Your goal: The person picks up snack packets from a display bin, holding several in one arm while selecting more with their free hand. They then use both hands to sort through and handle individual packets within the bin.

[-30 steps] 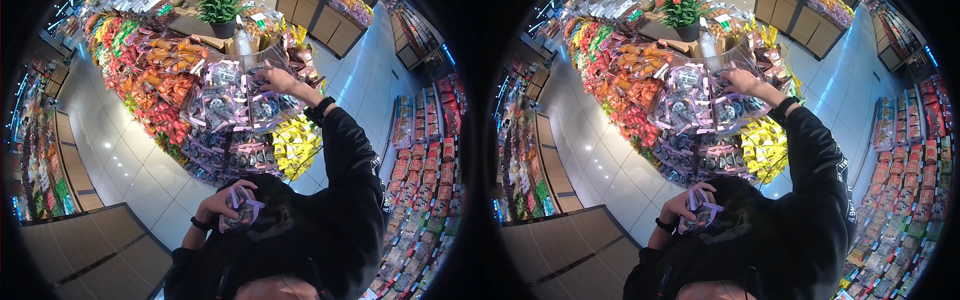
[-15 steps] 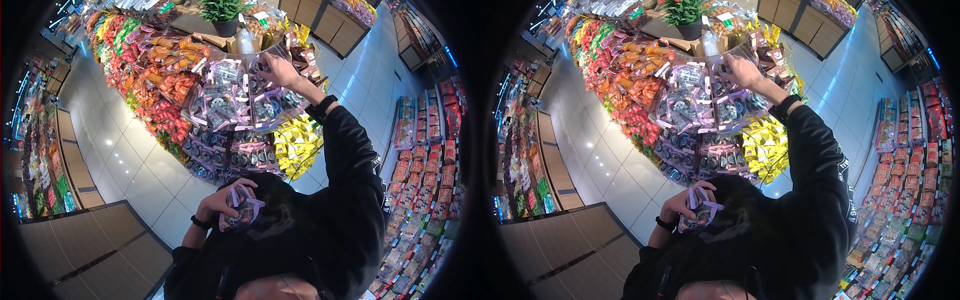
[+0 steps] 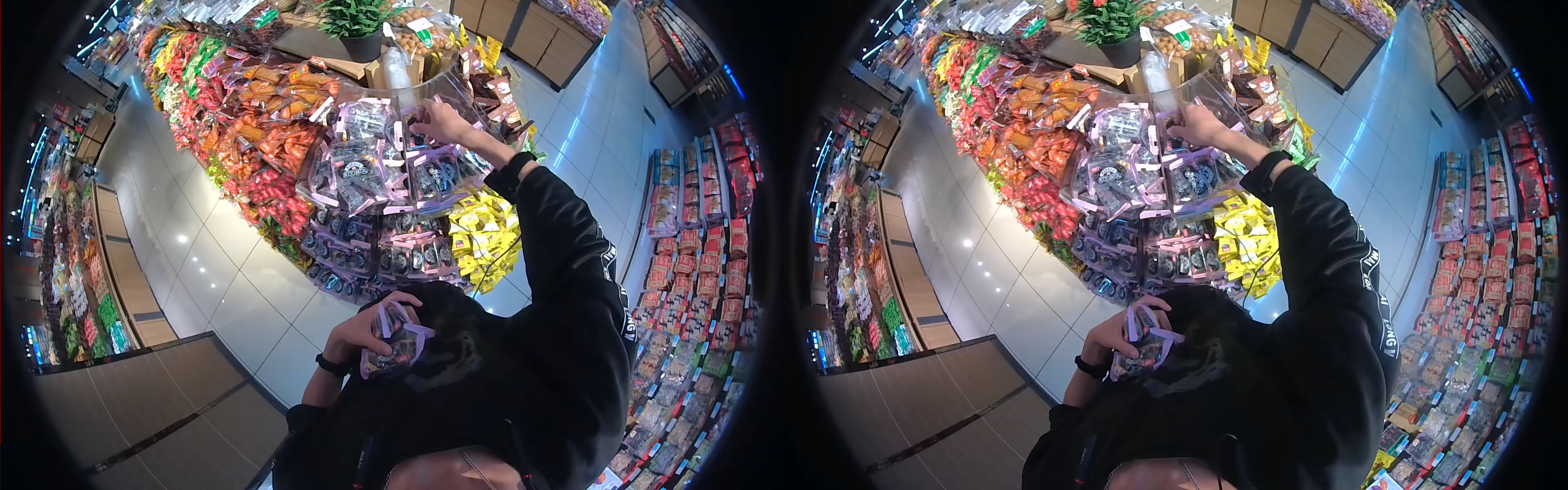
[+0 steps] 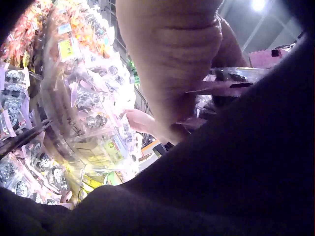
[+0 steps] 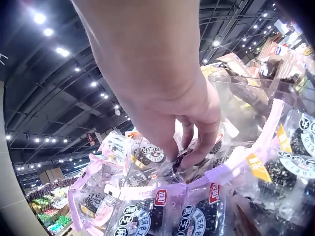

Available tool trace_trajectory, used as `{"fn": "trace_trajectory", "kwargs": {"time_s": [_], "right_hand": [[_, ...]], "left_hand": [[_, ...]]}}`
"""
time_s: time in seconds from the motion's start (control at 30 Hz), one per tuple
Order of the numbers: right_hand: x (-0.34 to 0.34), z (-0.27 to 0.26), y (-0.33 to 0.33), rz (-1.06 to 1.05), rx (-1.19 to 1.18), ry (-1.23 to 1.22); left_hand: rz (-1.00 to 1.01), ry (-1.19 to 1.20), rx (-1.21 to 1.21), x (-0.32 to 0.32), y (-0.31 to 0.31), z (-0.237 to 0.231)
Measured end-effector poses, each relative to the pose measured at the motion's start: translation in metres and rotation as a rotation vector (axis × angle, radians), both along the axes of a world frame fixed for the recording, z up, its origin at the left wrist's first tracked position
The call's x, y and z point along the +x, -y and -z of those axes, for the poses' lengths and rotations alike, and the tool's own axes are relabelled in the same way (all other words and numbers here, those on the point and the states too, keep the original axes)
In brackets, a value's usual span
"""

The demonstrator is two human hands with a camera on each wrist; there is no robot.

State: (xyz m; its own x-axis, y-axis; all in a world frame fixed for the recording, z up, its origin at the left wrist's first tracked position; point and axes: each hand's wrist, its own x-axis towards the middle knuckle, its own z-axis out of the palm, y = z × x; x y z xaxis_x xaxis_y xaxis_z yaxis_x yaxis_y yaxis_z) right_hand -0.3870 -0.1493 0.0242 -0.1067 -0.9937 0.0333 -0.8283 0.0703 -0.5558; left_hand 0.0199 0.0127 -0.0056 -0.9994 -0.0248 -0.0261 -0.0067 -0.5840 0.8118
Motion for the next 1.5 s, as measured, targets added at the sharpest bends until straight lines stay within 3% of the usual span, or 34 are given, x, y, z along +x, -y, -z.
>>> {"fn": "trace_trajectory", "kwargs": {"time_s": [0.07,0.23,0.3,0.4,0.43,0.47,0.5,0.53,0.57,0.6,0.67,0.73,0.8,0.9,0.93,1.0,1.07,1.13,1.2,1.3,1.37,1.5], "right_hand": [[-0.004,0.015,0.004,-0.013,-0.046,-0.014],[0.001,-0.01,-0.017,0.034,-0.051,-0.061],[0.004,-0.028,-0.043,0.067,-0.236,0.07],[0.041,-0.061,-0.116,0.001,-0.156,0.283],[0.051,-0.058,-0.14,-0.063,-0.024,0.32],[0.069,-0.051,-0.166,-0.148,-0.058,0.49],[0.085,-0.067,-0.192,-0.224,0.18,0.521],[0.104,-0.074,-0.216,-0.165,0.361,0.799],[0.119,-0.075,-0.232,-0.218,0.395,0.871],[0.132,-0.065,-0.246,-0.255,0.381,0.948],[0.157,-0.053,-0.266,-0.216,0.186,0.868],[0.165,-0.024,-0.263,-0.116,-0.102,0.801],[0.15,-0.041,-0.257,0.051,0.12,0.954],[0.122,-0.051,-0.243,-0.028,0.099,1.053],[0.111,-0.05,-0.237,-0.072,0.024,1.034],[0.093,-0.067,-0.221,-0.097,-0.092,0.922],[0.063,-0.08,-0.195,0.094,0.006,0.844],[0.024,-0.066,-0.15,0.096,-0.234,0.534],[-0.002,-0.078,-0.108,0.161,-0.066,0.343],[-0.025,-0.041,-0.056,0.188,-0.181,-0.043],[-0.032,-0.024,-0.034,0.172,-0.129,-0.095],[-0.05,-0.004,-0.013,0.033,-0.004,-0.003]], "left_hand": [[0.003,-0.003,-0.002,-0.001,0.0,0.0],[-0.005,-0.004,-0.011,0.0,0.002,0.001],[-0.022,-0.052,0.014,0.004,0.004,0.005],[-0.136,-0.057,0.047,0.008,0.002,0.015],[-0.167,-0.105,0.05,0.007,0.003,0.019],[-0.168,-0.108,0.053,0.004,0.003,0.015],[-0.292,-0.017,0.133,0.0,0.001,0.006],[-0.415,0.078,0.216,-0.004,-0.001,-0.003],[-0.534,0.101,0.197,-0.015,0.0,-0.009],[-0.641,0.187,0.236,-0.027,-0.001,-0.028],[-0.843,0.241,-0.054,-0.05,0.002,0.0],[-1.039,0.236,-0.306,-0.079,-0.005,-0.018],[-1.129,0.242,-0.484,-0.1,-0.009,-0.03],[-1.136,0.197,-0.144,-0.119,0.002,-0.041],[-1.125,0.227,-0.179,-0.119,0.006,-0.041],[-1.1,0.187,-0.025,-0.121,0.009,-0.044],[-1.125,0.186,-0.016,-0.119,0.01,-0.045],[-1.142,0.189,-0.004,-0.117,0.009,-0.045],[-1.038,0.21,0.027,-0.109,0.005,-0.042],[-1.026,0.176,-0.131,-0.102,-0.001,-0.035],[-1.013,0.12,-0.269,-0.094,-0.003,-0.032],[-0.973,0.171,-0.284,-0.077,-0.009,-0.027]]}}
